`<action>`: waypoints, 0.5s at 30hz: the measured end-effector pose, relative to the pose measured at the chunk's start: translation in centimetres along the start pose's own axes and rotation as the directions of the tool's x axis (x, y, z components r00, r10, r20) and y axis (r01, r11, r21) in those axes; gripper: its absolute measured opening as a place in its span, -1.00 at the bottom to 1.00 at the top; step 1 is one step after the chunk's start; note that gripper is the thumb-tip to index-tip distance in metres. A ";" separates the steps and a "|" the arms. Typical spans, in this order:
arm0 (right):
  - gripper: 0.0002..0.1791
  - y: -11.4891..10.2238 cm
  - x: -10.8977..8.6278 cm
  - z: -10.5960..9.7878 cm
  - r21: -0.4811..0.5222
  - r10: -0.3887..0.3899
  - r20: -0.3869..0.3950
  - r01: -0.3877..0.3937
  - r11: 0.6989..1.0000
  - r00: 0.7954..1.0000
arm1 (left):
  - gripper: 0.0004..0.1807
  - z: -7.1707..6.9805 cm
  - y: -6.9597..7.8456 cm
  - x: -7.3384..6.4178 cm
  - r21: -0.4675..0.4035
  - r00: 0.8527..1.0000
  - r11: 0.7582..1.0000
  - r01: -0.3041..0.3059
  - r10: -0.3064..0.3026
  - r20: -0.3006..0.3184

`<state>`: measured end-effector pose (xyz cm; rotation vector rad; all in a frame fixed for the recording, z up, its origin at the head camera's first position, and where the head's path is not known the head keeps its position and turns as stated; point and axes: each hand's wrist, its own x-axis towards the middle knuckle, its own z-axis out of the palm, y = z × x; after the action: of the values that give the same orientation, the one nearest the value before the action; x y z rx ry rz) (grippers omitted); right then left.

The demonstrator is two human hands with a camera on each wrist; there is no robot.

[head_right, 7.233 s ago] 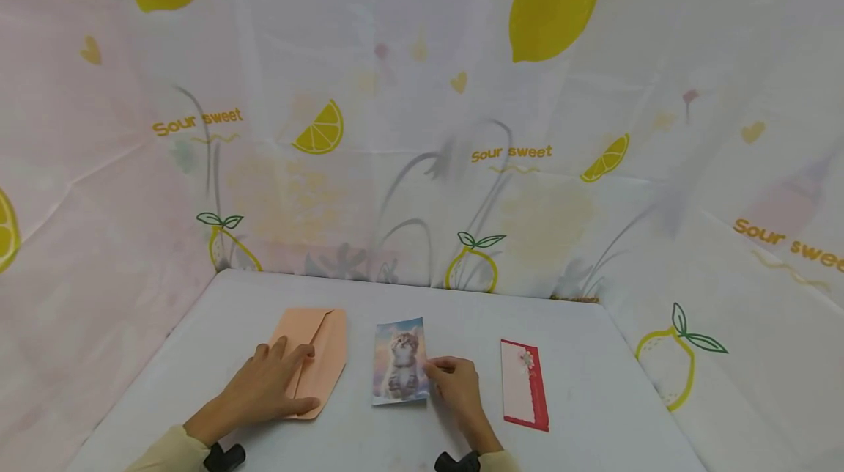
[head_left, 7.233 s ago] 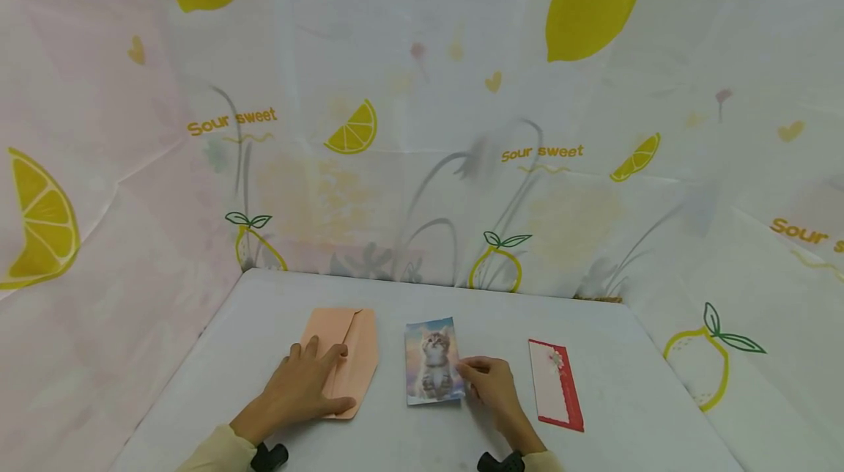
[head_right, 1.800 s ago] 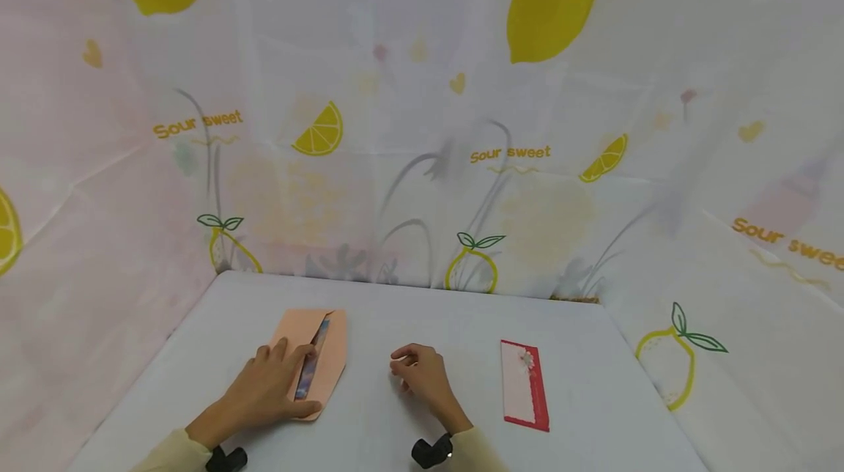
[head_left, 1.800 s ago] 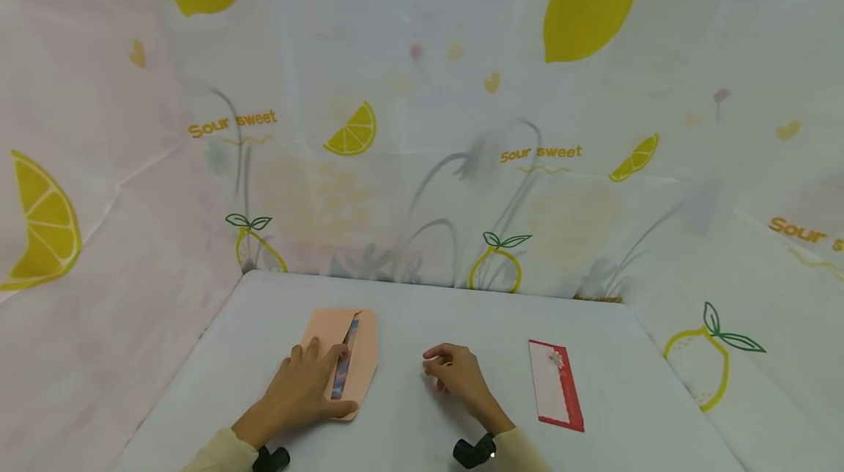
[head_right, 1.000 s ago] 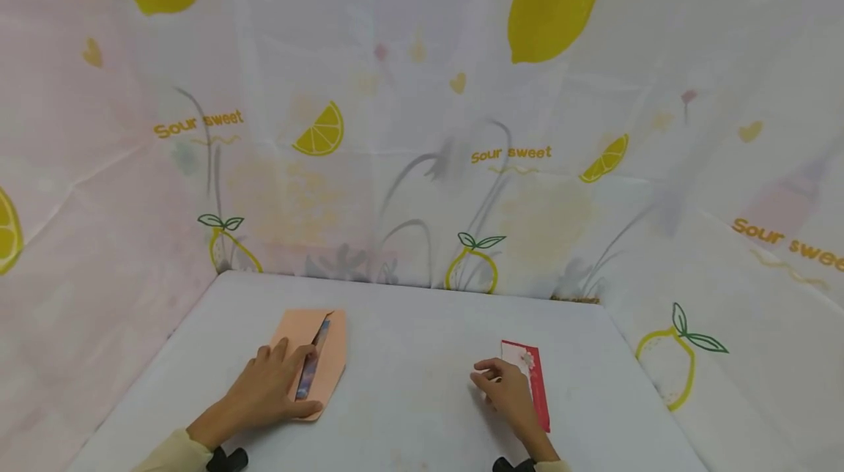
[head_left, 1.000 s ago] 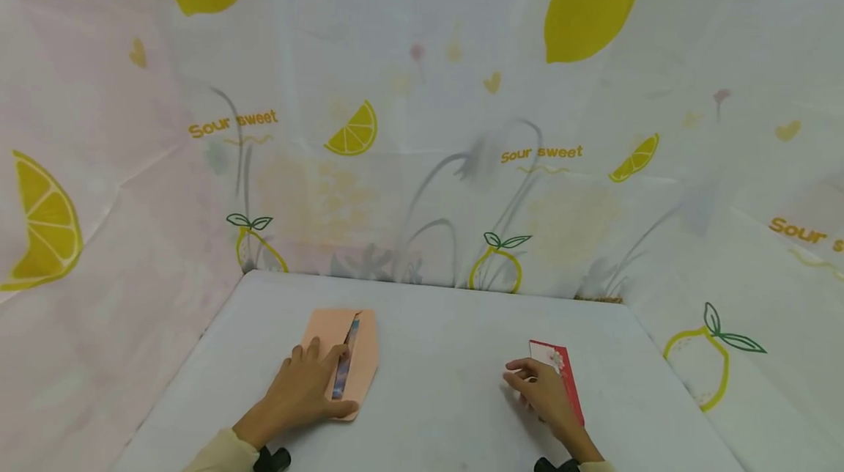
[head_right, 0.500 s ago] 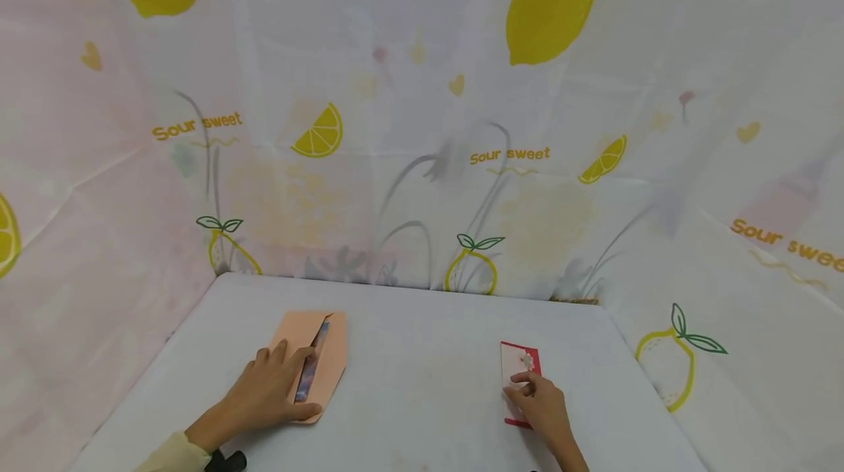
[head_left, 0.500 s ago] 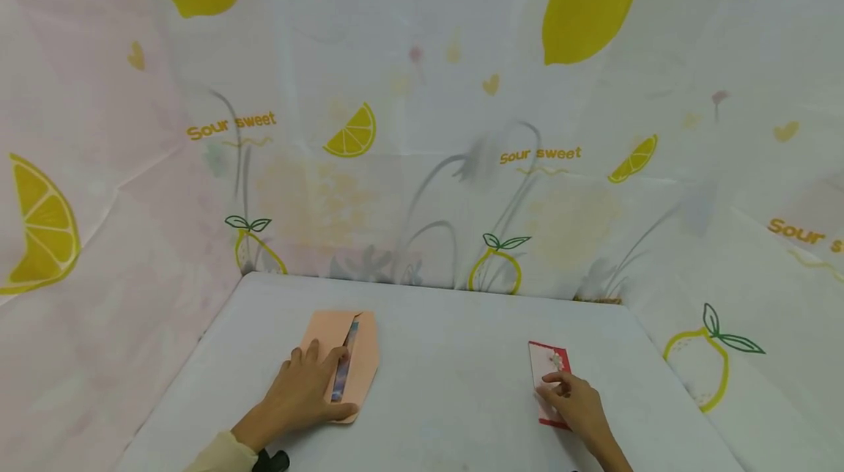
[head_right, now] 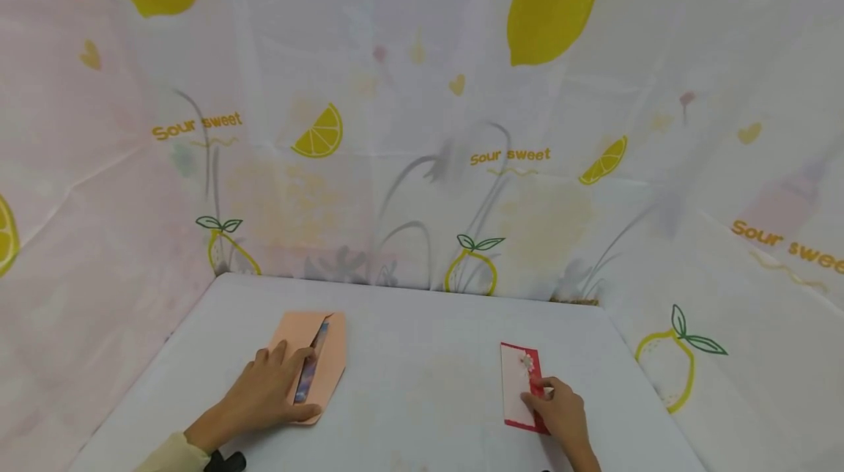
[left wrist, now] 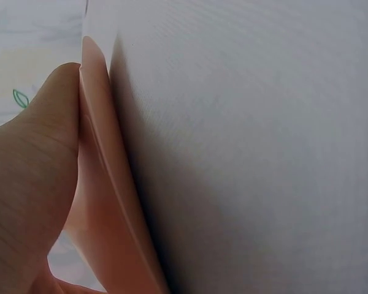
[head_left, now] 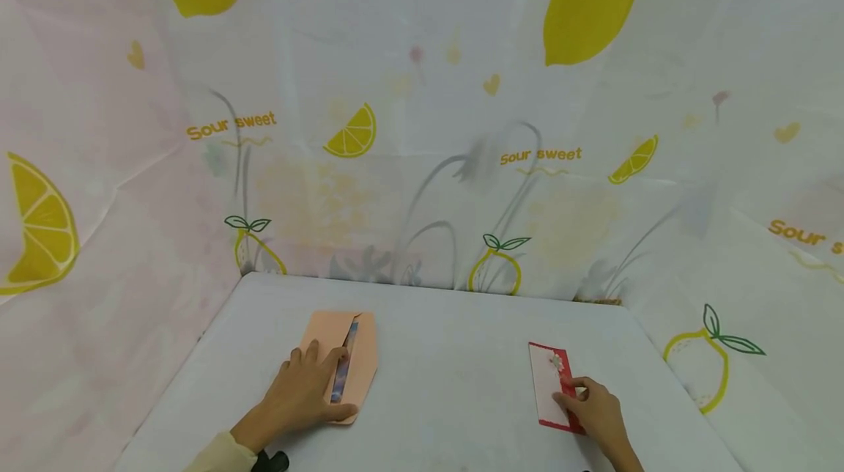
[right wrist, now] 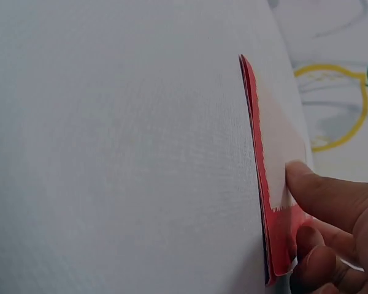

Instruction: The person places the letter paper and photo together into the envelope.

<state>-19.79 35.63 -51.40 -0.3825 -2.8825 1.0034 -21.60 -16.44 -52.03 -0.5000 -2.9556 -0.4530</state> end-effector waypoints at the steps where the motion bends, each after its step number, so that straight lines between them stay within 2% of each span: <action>1: -0.34 0.1 0.0 -0.1 -0.018 0.010 -0.002 -0.010 1.000 1.000 | 0.06 0.0 0.0 0.0 0.000 1.000 1.000 -0.002 0.002 0.001; 7: -0.17 -0.1 -0.2 -0.7 -0.103 0.073 0.001 -0.073 0.992 0.997 | 0.06 -0.1 0.0 0.0 0.000 1.000 1.000 -0.009 0.009 0.000; 15: -0.28 -0.9 -0.4 -1.0 -0.086 0.188 0.023 -0.185 0.979 0.982 | 0.04 -0.1 0.0 -0.1 -0.010 1.000 1.000 -0.007 0.007 0.006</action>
<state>-19.44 35.45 -50.10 -0.6603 -2.9674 0.9226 -21.53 -16.51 -51.98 -0.5139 -2.9581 -0.4661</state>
